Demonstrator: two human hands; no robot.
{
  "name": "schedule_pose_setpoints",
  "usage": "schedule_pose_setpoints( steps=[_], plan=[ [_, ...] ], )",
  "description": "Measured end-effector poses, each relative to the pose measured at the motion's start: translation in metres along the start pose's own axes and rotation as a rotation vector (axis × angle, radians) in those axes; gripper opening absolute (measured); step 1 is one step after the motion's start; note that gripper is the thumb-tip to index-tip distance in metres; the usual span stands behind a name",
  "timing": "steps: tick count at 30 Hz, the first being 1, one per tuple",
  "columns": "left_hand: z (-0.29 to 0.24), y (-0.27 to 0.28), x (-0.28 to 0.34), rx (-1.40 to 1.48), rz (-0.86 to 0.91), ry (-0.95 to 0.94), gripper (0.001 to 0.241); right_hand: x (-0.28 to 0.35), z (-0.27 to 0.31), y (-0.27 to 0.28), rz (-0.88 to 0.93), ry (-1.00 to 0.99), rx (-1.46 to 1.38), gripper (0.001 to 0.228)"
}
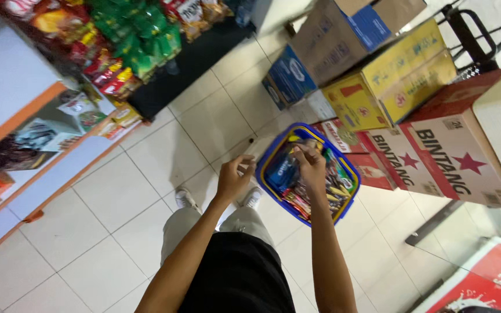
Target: The person picks up several packaged snack bars from a shopping basket and places them into cardboard display boxes on a grocery store shelf.
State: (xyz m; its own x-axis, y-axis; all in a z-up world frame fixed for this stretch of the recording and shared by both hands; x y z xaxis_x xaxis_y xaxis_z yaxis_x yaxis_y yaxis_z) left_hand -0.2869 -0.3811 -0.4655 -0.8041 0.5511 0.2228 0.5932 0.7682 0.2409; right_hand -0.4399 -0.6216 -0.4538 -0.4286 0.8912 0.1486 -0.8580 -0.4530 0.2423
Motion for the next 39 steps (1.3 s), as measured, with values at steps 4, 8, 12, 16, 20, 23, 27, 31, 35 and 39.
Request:
schedule_pose_setpoints(
  steps=[4,8,12,16,20,23,27,31,35,39],
  plan=[
    [0.007,-0.066,0.002,-0.057,0.085,0.105,0.036,-0.032,-0.041,0.039,0.037,-0.003,0.257,0.025],
    [0.029,-0.124,-0.015,-0.168,0.092,0.098,0.038,-0.078,-0.119,0.052,0.054,0.084,0.612,0.018],
    [0.035,-0.163,-0.050,-0.308,0.067,0.074,0.042,-0.094,-0.102,0.035,0.165,0.268,0.665,0.013],
    [0.018,-0.184,-0.077,-0.328,0.052,0.028,0.046,-0.108,-0.125,0.013,0.298,0.287,0.572,0.037],
    [0.046,-0.214,-0.100,-0.334,0.041,0.054,0.046,-0.122,-0.152,0.000,0.361,0.397,0.739,0.039],
    [0.076,-0.228,-0.102,-0.295,0.039,0.076,0.044,-0.127,-0.185,-0.003,0.403,0.366,0.714,0.026],
    [0.087,-0.233,-0.096,-0.098,-0.023,0.102,0.040,-0.118,-0.151,0.002,0.260,0.427,0.546,0.015],
    [0.071,-0.231,-0.060,0.046,-0.167,0.240,0.039,-0.098,-0.094,0.036,0.068,0.423,0.407,0.010],
    [0.067,-0.262,-0.008,0.267,-0.117,0.495,0.038,-0.062,-0.073,0.086,-0.209,0.320,0.352,0.008],
    [-0.025,-0.261,0.033,0.540,0.032,0.833,0.075,-0.002,-0.059,0.126,-0.333,0.204,0.296,0.016]
  ],
)
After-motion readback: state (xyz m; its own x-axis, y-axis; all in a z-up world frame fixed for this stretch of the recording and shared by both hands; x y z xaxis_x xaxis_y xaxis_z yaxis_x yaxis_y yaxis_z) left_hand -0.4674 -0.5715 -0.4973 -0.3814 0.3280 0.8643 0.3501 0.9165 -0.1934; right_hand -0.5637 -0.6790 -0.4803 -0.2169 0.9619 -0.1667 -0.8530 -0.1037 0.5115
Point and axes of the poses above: each hand's wrist, its own x-axis away from the middle knuckle, its own y-axis out of the back of the hand, z = x × y, the point moved 6 cm from there along -x, towards the middle knuckle, and after that the axes turned 7 degrees about -z, right-handed, at the moved point
